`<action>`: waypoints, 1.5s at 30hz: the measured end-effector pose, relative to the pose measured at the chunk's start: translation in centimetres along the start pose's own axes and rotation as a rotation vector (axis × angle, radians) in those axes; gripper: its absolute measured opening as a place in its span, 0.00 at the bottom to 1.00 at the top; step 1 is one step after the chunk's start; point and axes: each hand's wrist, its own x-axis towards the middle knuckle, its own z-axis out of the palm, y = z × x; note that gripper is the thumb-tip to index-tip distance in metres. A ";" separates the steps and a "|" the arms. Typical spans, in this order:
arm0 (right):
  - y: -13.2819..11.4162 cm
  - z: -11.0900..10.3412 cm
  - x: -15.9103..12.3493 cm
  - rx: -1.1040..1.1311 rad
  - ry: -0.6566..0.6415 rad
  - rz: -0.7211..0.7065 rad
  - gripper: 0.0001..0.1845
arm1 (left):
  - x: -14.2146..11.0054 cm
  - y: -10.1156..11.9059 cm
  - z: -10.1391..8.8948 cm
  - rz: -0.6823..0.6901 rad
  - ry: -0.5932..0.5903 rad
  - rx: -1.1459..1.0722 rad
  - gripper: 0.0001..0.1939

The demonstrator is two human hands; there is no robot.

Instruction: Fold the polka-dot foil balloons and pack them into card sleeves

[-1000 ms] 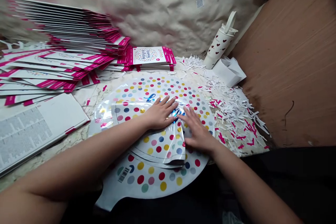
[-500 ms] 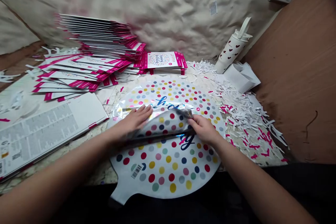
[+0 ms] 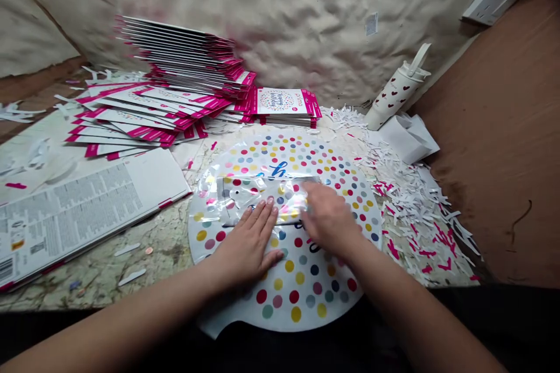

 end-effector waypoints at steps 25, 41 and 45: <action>2.9 2.0 -4.9 0.393 -0.166 -0.529 0.19 | -1.1 -1.9 -0.8 0.399 0.012 -0.120 0.26; -0.4 0.3 3.4 0.322 0.012 0.192 0.18 | 3.6 -4.0 -5.4 -0.598 -0.294 -1.005 0.12; -3.2 3.4 3.5 0.112 -0.181 -0.034 0.27 | 2.6 -4.4 -6.2 -0.494 -0.124 -0.695 0.14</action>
